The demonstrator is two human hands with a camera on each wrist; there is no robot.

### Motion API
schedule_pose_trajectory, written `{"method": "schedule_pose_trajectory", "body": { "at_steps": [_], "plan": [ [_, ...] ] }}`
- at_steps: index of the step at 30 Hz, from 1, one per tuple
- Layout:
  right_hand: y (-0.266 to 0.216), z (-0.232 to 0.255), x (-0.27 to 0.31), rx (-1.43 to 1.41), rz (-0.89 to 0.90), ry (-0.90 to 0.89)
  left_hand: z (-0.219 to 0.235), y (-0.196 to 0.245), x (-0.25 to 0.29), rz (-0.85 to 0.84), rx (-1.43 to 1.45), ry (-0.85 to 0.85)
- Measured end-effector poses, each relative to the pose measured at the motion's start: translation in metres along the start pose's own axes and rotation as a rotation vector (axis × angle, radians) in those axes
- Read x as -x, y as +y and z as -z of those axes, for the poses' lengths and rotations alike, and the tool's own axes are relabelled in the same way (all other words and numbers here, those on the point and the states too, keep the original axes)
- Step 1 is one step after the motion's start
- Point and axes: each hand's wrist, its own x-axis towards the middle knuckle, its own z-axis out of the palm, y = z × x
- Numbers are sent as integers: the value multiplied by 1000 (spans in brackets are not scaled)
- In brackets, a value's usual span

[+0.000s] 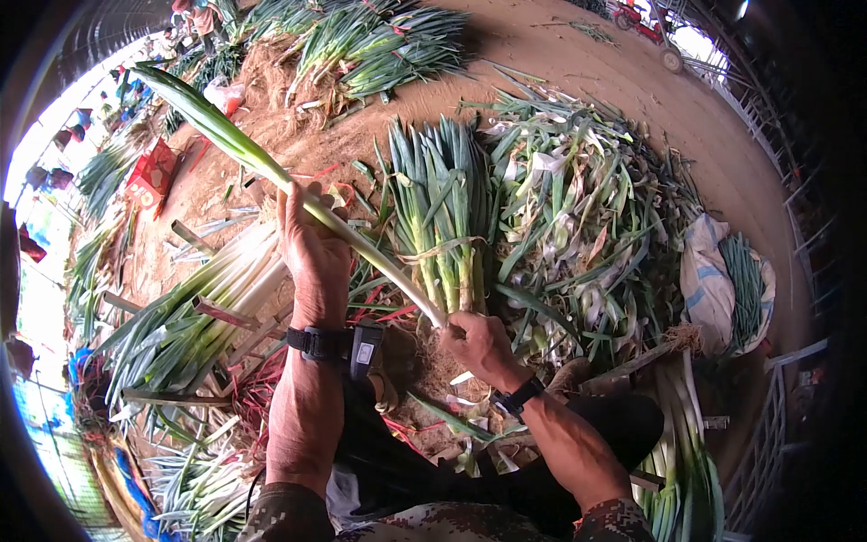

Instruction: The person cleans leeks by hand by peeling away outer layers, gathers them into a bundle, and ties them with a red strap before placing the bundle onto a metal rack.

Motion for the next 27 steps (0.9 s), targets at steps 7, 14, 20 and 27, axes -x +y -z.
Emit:
{"method": "schedule_pose_trajectory", "body": {
  "at_steps": [7,14,20,27],
  "plan": [
    [20,-13,-3,162,110,131,-6,-2,4,-8,22,-2],
    [18,-7,6,-191,-119,111,-10,3,2,77,197,-8],
    [77,-22,13,-331,-476,52,1,-3,-2,182,433,-209],
    [149,-1,92,304,-459,-304,-1,23,-2,204,471,-407]
  ]
}}
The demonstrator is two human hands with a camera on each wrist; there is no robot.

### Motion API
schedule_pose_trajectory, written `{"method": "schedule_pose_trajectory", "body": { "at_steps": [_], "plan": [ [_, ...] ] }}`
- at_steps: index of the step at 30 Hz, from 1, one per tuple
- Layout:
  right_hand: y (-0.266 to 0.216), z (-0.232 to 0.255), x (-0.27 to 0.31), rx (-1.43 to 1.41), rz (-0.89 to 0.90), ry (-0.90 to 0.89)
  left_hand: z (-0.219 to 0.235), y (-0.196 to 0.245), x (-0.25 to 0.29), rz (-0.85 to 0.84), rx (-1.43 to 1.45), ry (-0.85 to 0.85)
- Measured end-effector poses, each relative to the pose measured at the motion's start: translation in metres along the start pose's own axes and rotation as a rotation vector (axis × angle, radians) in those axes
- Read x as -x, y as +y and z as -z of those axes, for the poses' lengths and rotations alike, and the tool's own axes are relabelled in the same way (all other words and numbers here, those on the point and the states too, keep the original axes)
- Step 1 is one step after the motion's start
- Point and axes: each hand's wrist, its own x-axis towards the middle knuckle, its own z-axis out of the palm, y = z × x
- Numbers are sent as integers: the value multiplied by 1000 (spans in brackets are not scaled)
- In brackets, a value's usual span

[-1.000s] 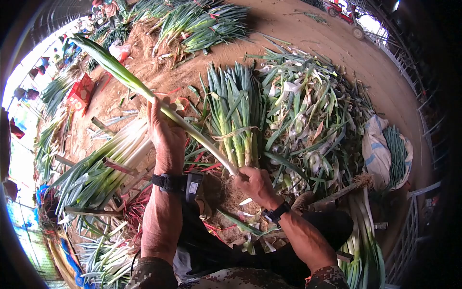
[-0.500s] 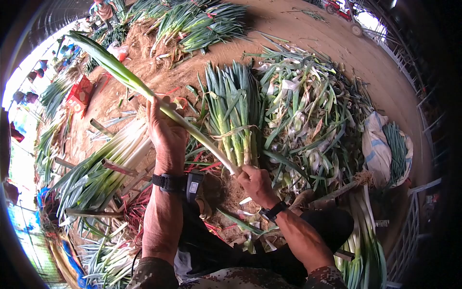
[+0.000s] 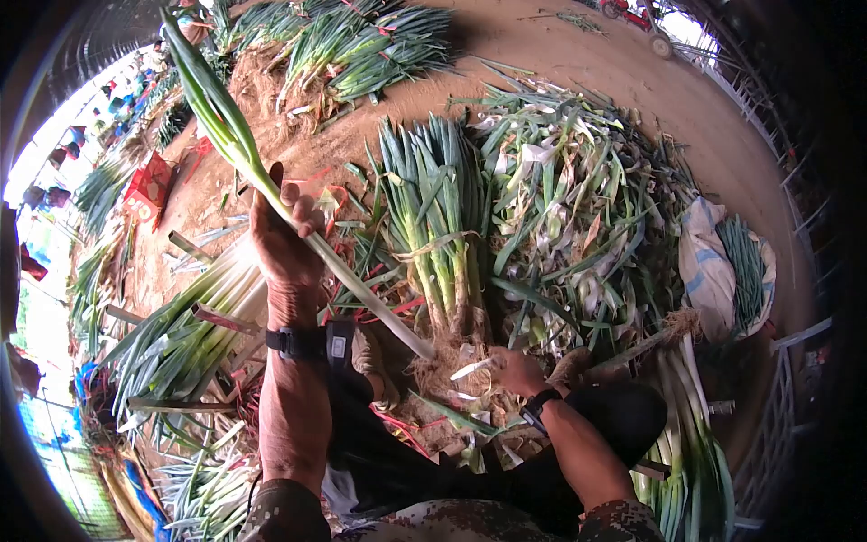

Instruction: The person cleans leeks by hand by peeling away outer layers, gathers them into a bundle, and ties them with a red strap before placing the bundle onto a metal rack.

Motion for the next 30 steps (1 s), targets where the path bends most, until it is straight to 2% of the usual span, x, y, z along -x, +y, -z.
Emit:
{"method": "schedule_pose_trajectory", "body": {
  "at_steps": [1,2,3,4,7,10,13,17,19,20,22,24,25,27,28,30],
  "plan": [
    [-17,15,-1,0,4,22,1,2,-2,-7,-13,-51],
    [-32,28,-6,-1,12,48,5,4,-6,44,-9,-43],
    [-38,34,-10,-2,19,74,6,5,-8,28,-8,-31],
    [-31,33,-20,33,165,134,6,5,-8,12,-6,-18],
    [-51,45,-22,-500,436,180,10,8,-8,-10,-33,-21],
    [-118,88,13,-680,389,22,9,13,-9,-2,-17,29],
    [-148,103,24,-658,427,-130,14,13,-9,-28,-9,-77],
    [-148,87,21,-534,471,-99,11,10,-10,-74,-20,-82],
    [-151,83,25,-450,349,-36,7,12,-8,-82,-13,-68],
    [-145,77,20,-379,282,-19,10,13,-8,-69,32,-120],
    [-119,60,9,-156,206,-21,13,15,-10,-42,124,-237],
    [-70,33,2,154,188,-65,10,19,-8,-27,212,-276],
    [-53,22,6,199,112,-13,10,22,-8,-21,223,-303],
    [-44,22,12,115,179,49,5,25,-6,-11,214,-325],
    [-41,21,9,67,220,46,2,25,-5,-18,200,-282],
    [-56,45,-9,-32,308,71,3,24,-6,-34,128,-267]
  ]
}}
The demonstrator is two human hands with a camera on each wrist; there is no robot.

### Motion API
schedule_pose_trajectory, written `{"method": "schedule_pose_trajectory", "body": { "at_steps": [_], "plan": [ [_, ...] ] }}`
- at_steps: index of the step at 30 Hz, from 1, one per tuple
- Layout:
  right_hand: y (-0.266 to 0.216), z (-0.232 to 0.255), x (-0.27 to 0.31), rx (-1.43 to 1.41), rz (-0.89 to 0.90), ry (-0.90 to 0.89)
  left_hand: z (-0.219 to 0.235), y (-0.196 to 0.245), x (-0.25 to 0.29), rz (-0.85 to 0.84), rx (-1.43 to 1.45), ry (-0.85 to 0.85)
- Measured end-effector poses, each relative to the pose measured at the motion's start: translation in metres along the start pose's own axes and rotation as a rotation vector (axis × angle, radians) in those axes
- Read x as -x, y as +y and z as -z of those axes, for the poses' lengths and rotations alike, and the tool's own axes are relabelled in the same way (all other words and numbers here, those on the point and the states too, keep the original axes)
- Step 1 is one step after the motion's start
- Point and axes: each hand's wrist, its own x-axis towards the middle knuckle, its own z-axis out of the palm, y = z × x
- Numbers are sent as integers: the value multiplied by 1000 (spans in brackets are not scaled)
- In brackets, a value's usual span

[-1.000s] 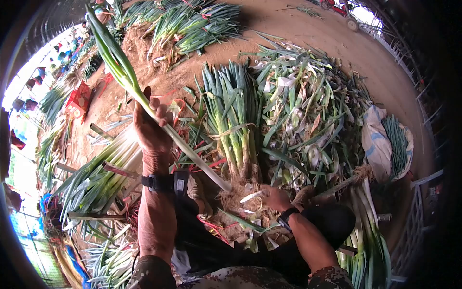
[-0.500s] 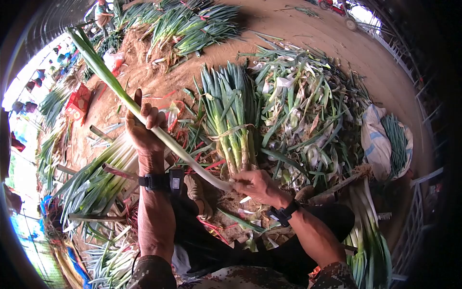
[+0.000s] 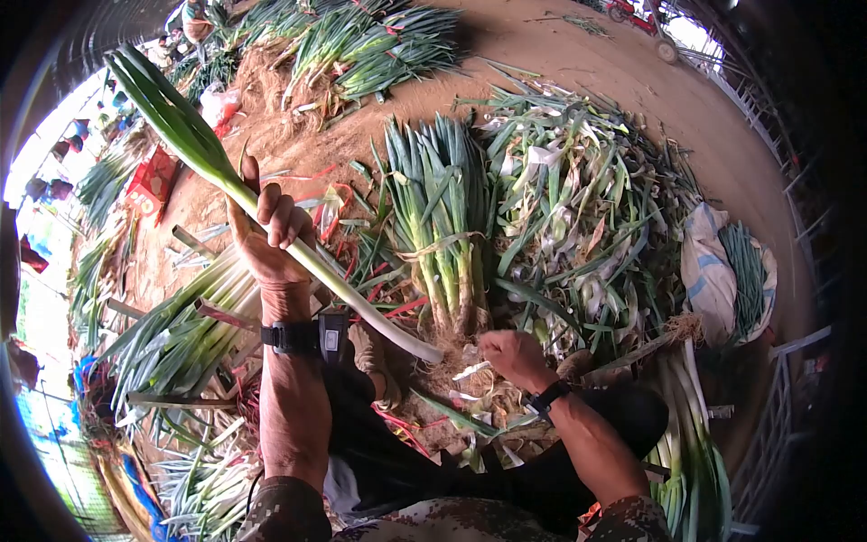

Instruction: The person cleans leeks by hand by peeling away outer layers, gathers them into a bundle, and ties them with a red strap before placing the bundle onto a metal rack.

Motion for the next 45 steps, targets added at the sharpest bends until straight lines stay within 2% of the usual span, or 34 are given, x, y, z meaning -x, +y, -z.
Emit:
{"method": "schedule_pose_trajectory", "body": {
  "at_steps": [3,6,7,9,12,16,18,21,24,26,30,33,34,35,37,40,43,45],
  "plan": [
    [-75,41,-7,-324,38,118,4,-1,-1,-1,-65,7],
    [-117,56,-6,-338,212,97,2,-4,0,-3,-77,62],
    [-118,51,-7,-295,343,137,2,-5,-1,-15,-83,70],
    [-127,48,-6,-185,398,110,2,-6,-2,-32,-101,89],
    [-132,44,-5,-238,367,112,2,-8,0,-81,-169,246],
    [-131,45,-4,-160,442,186,2,-8,0,-108,-249,408],
    [-129,43,-5,-120,505,233,6,-8,2,-99,-239,394],
    [-127,42,-3,-134,439,202,7,-6,3,-92,-183,315],
    [-127,38,1,-254,344,203,3,-3,2,-64,-102,176],
    [-123,36,4,-221,244,206,-3,-2,3,-40,-93,110],
    [-93,25,-1,-338,102,221,-5,-2,4,3,-89,-33],
    [-76,23,-5,-206,60,239,-6,0,3,22,-47,-129],
    [-73,24,-3,-91,73,181,-5,1,2,24,-50,-149],
    [-76,26,-2,-134,97,164,-5,2,3,27,-53,-167],
    [-82,27,-2,-223,143,133,-4,2,2,9,-56,-157],
    [-118,38,2,-389,206,148,-3,1,2,-11,-83,-123],
    [-143,46,4,-276,311,126,-5,0,3,-46,-172,0],
    [-146,43,7,-223,308,177,-6,-2,4,-68,-230,106]
  ]
}}
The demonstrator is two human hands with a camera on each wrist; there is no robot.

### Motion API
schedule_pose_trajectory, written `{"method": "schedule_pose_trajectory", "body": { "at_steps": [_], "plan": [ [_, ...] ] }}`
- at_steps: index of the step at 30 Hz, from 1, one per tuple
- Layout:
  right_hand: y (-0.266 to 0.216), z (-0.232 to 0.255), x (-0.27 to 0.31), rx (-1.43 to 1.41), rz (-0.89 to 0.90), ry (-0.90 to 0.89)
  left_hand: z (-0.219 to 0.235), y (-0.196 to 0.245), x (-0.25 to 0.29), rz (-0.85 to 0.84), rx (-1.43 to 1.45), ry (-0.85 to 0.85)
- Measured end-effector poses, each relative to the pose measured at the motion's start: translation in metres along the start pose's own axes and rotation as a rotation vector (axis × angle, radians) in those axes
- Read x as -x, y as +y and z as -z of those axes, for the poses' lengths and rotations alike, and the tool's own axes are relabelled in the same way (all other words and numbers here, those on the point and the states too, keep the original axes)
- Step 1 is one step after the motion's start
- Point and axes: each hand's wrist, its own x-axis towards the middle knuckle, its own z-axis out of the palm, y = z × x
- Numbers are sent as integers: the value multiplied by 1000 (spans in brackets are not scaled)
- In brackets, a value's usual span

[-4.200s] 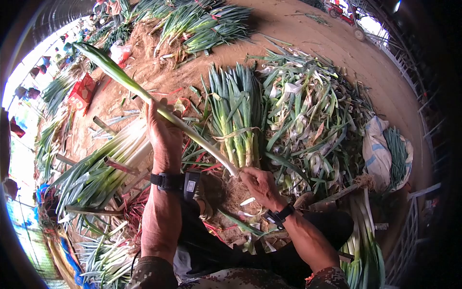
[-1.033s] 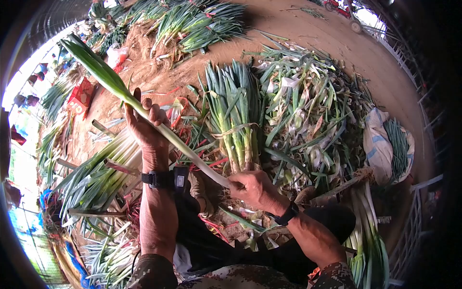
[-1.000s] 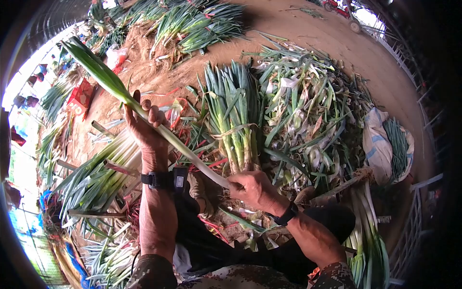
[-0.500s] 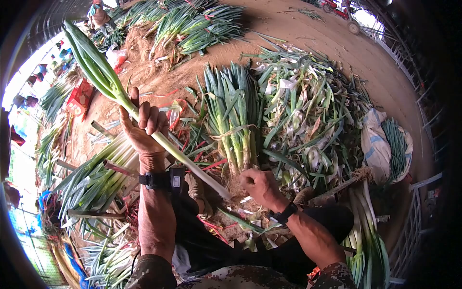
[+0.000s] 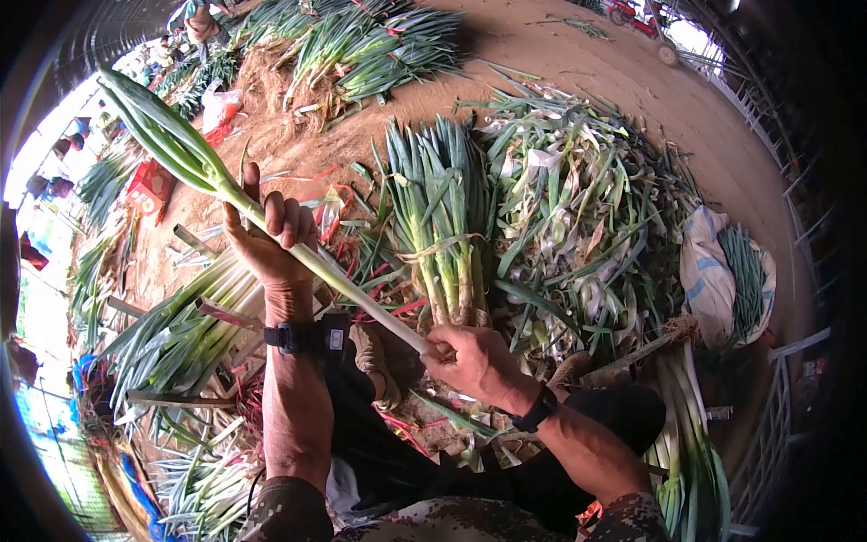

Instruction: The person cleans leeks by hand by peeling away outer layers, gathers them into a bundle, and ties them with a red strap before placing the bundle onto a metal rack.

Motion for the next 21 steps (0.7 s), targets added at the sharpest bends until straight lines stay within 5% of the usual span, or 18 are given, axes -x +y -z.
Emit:
{"method": "schedule_pose_trajectory", "body": {
  "at_steps": [12,18,21],
  "plan": [
    [17,-6,-2,128,148,92,0,-5,3,-60,-248,535],
    [18,-7,-1,95,101,122,3,-2,4,-85,-164,427],
    [18,-7,1,-15,0,117,10,2,0,-35,23,186]
  ]
}}
